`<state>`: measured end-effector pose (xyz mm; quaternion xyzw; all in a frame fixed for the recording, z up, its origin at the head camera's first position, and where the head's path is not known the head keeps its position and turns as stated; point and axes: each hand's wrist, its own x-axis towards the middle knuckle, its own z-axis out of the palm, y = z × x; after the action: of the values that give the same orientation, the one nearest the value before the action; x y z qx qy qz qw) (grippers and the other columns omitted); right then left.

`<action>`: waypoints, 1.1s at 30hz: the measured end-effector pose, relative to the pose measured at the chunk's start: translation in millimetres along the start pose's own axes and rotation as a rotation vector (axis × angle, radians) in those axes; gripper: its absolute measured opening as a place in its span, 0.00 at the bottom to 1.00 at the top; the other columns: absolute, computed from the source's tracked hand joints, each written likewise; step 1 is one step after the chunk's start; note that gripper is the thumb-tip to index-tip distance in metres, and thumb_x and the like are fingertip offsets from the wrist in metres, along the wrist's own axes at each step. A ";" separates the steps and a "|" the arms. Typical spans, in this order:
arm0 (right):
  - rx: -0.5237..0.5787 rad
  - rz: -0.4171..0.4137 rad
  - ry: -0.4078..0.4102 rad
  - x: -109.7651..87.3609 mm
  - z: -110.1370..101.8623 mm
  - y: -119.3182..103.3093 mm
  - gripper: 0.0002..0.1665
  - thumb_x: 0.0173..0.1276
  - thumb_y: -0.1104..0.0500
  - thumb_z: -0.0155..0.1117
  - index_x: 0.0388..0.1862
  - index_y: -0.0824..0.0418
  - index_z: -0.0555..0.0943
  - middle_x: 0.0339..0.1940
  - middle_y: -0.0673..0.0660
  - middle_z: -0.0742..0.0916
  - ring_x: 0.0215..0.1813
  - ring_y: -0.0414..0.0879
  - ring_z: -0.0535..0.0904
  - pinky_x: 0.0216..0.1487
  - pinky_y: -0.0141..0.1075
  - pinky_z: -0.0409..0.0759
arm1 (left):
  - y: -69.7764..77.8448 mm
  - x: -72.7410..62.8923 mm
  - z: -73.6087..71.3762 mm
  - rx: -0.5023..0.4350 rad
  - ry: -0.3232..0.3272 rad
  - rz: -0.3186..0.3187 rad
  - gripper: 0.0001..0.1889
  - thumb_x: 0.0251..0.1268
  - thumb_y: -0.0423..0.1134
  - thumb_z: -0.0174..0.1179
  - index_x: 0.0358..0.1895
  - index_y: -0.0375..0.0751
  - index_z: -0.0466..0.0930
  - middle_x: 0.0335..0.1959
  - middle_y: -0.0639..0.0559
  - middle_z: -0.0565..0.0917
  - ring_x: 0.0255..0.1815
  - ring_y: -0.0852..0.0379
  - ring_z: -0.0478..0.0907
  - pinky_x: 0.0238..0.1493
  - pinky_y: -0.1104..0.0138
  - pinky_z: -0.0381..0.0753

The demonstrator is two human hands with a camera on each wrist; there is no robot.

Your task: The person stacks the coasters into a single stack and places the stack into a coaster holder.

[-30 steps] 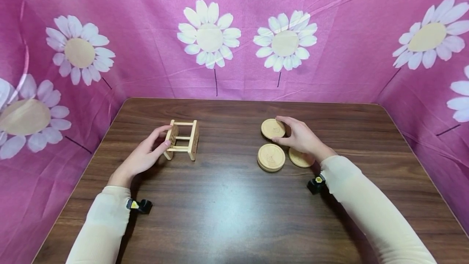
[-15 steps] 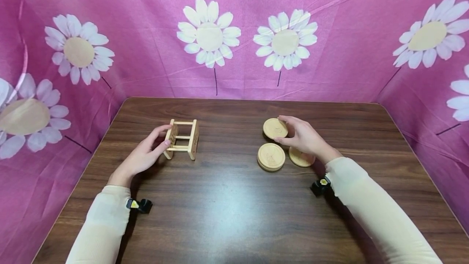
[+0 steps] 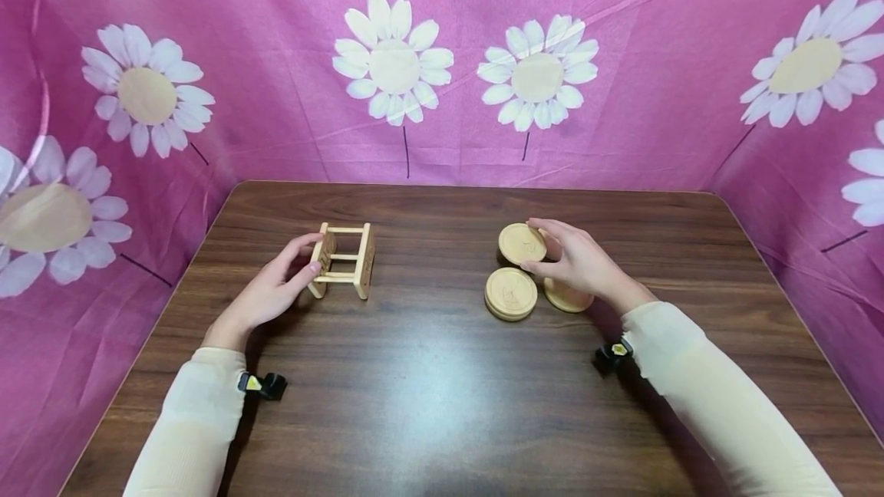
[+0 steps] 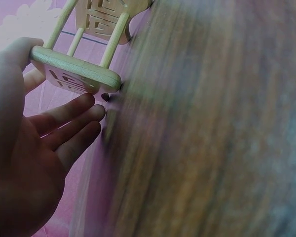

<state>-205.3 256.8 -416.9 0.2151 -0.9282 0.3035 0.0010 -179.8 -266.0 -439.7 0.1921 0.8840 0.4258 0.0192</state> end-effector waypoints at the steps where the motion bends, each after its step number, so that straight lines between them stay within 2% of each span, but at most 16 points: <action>1: -0.003 -0.006 0.003 -0.7 -0.2 -0.5 0.46 0.67 0.55 0.82 0.79 0.69 0.72 0.76 0.69 0.80 0.78 0.68 0.73 0.79 0.63 0.68 | -0.2 0.1 0.1 -0.001 0.000 0.001 0.28 0.86 0.36 0.54 0.83 0.47 0.64 0.63 0.34 0.84 0.59 0.50 0.81 0.60 0.79 0.72; 9: -0.008 -0.028 0.009 -6.5 -0.9 -4.2 0.47 0.65 0.55 0.83 0.78 0.70 0.73 0.75 0.70 0.81 0.77 0.68 0.75 0.78 0.63 0.69 | -0.9 0.2 0.6 -0.003 0.007 0.010 0.27 0.86 0.35 0.54 0.82 0.47 0.64 0.62 0.34 0.84 0.58 0.55 0.81 0.60 0.79 0.72; 19: -0.015 -0.052 0.016 -13.2 0.0 -7.9 0.47 0.63 0.56 0.85 0.77 0.68 0.74 0.73 0.69 0.81 0.75 0.67 0.76 0.76 0.62 0.72 | -0.6 -0.2 0.9 0.000 0.009 0.010 0.27 0.86 0.35 0.55 0.82 0.47 0.64 0.62 0.34 0.84 0.58 0.54 0.81 0.60 0.79 0.72; 33: -0.009 -0.053 0.007 -21.1 2.0 -15.7 0.47 0.64 0.55 0.84 0.78 0.66 0.74 0.74 0.67 0.82 0.77 0.65 0.76 0.78 0.61 0.70 | -1.4 0.0 1.1 -0.004 0.013 0.022 0.27 0.86 0.35 0.54 0.82 0.46 0.65 0.62 0.33 0.84 0.58 0.55 0.81 0.61 0.80 0.72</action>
<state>-179.6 252.7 -412.5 0.2388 -0.9235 0.3000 0.0133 -180.1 -266.0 -441.4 0.1991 0.8811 0.4289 0.0092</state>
